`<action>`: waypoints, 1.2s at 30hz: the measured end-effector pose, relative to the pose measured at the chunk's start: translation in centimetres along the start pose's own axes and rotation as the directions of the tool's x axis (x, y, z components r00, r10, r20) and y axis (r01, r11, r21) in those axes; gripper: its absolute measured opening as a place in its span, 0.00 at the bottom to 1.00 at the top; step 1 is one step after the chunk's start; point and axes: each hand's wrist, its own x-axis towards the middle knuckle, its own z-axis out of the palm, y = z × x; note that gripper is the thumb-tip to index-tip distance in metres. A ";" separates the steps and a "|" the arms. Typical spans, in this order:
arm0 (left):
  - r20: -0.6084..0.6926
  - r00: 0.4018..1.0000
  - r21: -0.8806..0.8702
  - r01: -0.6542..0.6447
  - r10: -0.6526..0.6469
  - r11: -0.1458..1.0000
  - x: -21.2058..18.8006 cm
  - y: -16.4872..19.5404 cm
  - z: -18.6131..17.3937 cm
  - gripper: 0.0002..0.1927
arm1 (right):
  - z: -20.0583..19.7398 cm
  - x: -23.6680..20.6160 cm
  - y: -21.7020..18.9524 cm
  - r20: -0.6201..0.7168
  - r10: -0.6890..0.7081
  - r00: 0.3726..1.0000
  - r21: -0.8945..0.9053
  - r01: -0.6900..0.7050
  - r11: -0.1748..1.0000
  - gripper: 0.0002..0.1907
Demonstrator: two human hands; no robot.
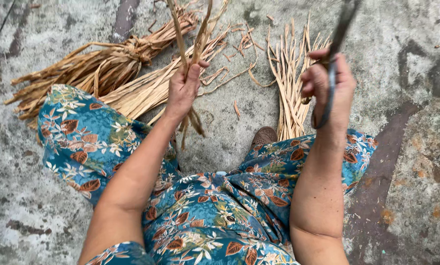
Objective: The person sits on a concrete floor and uses shears to trim dried plant stalks. They repeatedly pick up stalks, cut off the ends, and place the trimmed pieces into a growing pile.
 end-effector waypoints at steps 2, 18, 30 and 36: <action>0.061 0.998 0.023 0.008 -0.009 1.000 -0.3 1.8 -0.5 0.24 | 0.6 0.0 0.0 0.043 0.037 0.998 -0.153 -0.030 0.988 0.22; 0.208 0.977 0.370 -0.123 0.047 0.921 -3.8 5.0 -2.4 0.24 | 4.0 -0.7 -0.9 0.278 0.093 0.956 -0.257 -0.019 0.966 0.23; 0.098 0.991 0.072 0.084 -0.091 0.994 -3.9 6.3 -4.6 0.27 | 3.3 0.1 1.1 0.108 0.176 0.978 -0.068 -0.169 0.983 0.20; 0.181 0.982 -0.074 0.078 -0.063 0.994 -4.3 7.0 -5.4 0.28 | 3.7 0.4 2.7 0.125 0.298 0.946 -0.097 -0.287 0.953 0.24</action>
